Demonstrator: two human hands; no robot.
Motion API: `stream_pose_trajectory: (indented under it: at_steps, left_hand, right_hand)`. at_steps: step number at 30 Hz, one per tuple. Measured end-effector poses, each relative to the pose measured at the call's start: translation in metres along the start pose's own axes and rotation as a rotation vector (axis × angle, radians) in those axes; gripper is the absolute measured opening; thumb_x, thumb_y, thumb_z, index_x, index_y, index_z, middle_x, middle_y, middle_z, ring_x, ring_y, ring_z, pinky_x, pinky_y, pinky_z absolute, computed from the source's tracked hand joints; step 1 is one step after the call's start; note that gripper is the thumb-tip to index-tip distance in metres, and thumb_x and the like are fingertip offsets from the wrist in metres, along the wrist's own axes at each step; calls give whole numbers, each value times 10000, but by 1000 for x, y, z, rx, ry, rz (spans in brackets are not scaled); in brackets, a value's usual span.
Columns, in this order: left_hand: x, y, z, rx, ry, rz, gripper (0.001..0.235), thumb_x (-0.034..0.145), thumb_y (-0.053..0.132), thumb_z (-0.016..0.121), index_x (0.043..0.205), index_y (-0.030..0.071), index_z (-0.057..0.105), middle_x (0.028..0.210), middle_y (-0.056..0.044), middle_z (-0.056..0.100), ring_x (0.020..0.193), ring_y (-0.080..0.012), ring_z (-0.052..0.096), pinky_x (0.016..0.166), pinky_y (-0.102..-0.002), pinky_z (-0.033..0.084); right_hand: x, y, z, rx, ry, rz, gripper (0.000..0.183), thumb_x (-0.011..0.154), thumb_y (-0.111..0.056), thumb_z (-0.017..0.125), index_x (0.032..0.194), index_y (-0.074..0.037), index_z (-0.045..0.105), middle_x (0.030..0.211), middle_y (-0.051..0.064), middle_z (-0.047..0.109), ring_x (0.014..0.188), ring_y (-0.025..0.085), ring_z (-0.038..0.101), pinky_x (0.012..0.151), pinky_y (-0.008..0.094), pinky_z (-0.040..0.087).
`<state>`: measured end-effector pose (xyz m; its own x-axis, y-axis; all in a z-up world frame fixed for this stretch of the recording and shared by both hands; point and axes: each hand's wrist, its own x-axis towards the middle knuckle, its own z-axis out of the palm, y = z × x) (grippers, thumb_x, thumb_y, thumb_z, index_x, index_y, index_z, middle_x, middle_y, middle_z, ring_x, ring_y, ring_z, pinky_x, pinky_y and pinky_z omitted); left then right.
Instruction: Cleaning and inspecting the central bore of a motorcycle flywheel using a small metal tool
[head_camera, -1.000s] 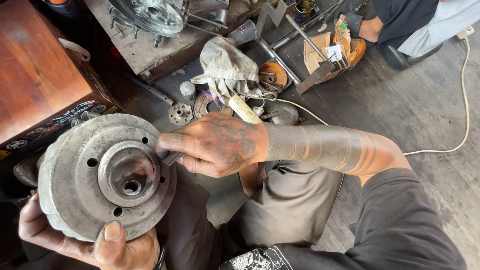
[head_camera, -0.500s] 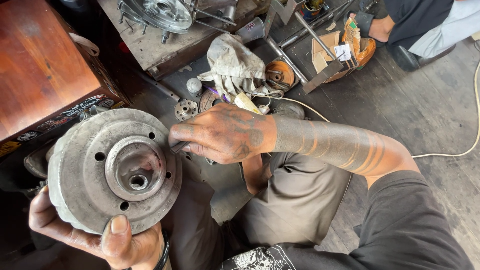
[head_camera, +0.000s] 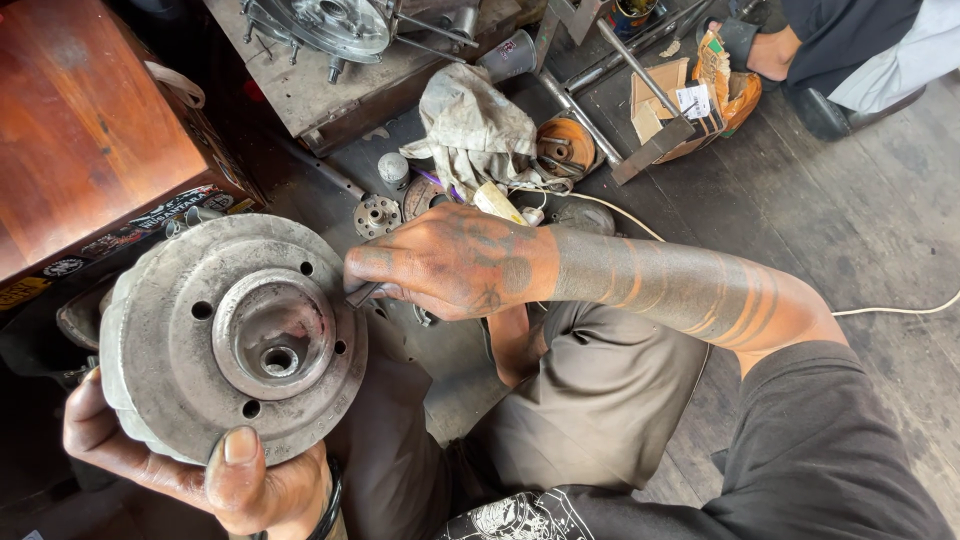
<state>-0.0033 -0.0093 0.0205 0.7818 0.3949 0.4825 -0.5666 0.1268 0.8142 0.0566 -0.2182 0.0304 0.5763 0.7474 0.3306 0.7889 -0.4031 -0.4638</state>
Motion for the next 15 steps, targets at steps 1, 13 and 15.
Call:
stream_pose_trajectory:
  at_steps: [1,13,15]
  left_hand:
    - [0,0,0,1,0,0,546,807,290,515,1315,158,365,1310,-107,398,1255,-263,416,1184,-425,384]
    - [0,-1,0,-7,5,2,551,794,281,506,1312,150,372,1301,-110,404,1242,-268,424,1170,-418,392]
    - [0,-1,0,4,3,-1,560,787,265,493,1322,157,369,1320,-126,405,1261,-283,417,1173,-431,391]
  right_hand:
    - [-1,2,2,1,0,0,90,1044,-86,569,1080,-54,493,831,115,572,629,394,550,496,499,374]
    - [3,-9,-12,133,-120,202,233,1039,-206,499,1259,-137,465,865,141,667,699,437,613,600,508,437]
    - [5,-10,-13,120,-148,236,296,992,-191,527,1274,-131,458,694,143,614,637,442,595,572,530,415]
